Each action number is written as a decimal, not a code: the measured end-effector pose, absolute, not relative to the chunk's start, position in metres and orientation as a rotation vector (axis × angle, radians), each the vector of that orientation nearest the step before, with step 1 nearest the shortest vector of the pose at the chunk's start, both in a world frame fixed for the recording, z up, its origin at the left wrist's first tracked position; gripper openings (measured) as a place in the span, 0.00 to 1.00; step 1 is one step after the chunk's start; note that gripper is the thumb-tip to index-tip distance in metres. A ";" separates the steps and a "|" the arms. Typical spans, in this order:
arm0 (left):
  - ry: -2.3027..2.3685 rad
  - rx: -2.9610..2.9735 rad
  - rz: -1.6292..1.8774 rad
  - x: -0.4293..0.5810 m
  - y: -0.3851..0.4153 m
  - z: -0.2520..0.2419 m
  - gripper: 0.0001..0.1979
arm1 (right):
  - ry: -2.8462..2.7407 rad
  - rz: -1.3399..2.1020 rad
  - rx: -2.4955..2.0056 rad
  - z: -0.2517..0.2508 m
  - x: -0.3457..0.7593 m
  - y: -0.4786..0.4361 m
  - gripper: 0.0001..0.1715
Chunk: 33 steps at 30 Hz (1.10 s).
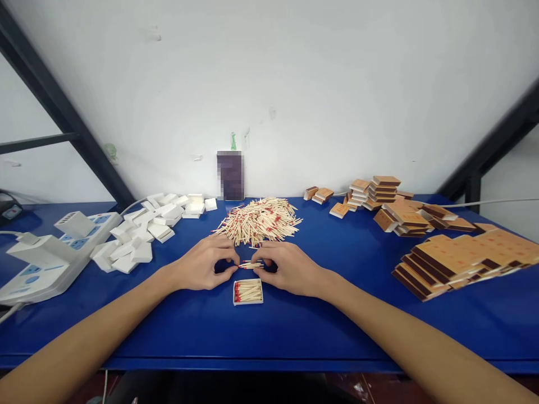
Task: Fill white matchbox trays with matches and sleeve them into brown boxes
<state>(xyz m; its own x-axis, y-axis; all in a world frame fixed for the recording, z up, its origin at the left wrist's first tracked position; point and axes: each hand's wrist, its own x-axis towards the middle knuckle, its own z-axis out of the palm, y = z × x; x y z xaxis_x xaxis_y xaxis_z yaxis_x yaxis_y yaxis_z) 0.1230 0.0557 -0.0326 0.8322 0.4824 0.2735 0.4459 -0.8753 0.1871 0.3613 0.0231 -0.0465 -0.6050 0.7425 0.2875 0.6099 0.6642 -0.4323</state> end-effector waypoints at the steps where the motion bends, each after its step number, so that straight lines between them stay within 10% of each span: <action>1: 0.737 2.891 0.474 0.123 0.056 -0.033 0.05 | -2.439 0.419 -1.029 -0.047 0.361 0.023 0.10; 33: 0.857 2.795 0.437 0.127 0.060 -0.039 0.09 | -2.479 0.370 -1.159 -0.046 0.364 0.027 0.13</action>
<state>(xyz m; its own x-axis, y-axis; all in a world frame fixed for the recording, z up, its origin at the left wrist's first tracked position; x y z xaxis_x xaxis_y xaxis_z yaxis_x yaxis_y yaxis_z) 0.1269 0.0595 -0.0392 0.7901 0.5707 0.2237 0.5161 -0.8163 0.2594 0.3635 0.0271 -0.0458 -0.5889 0.7764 0.2243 0.6771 0.6255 -0.3877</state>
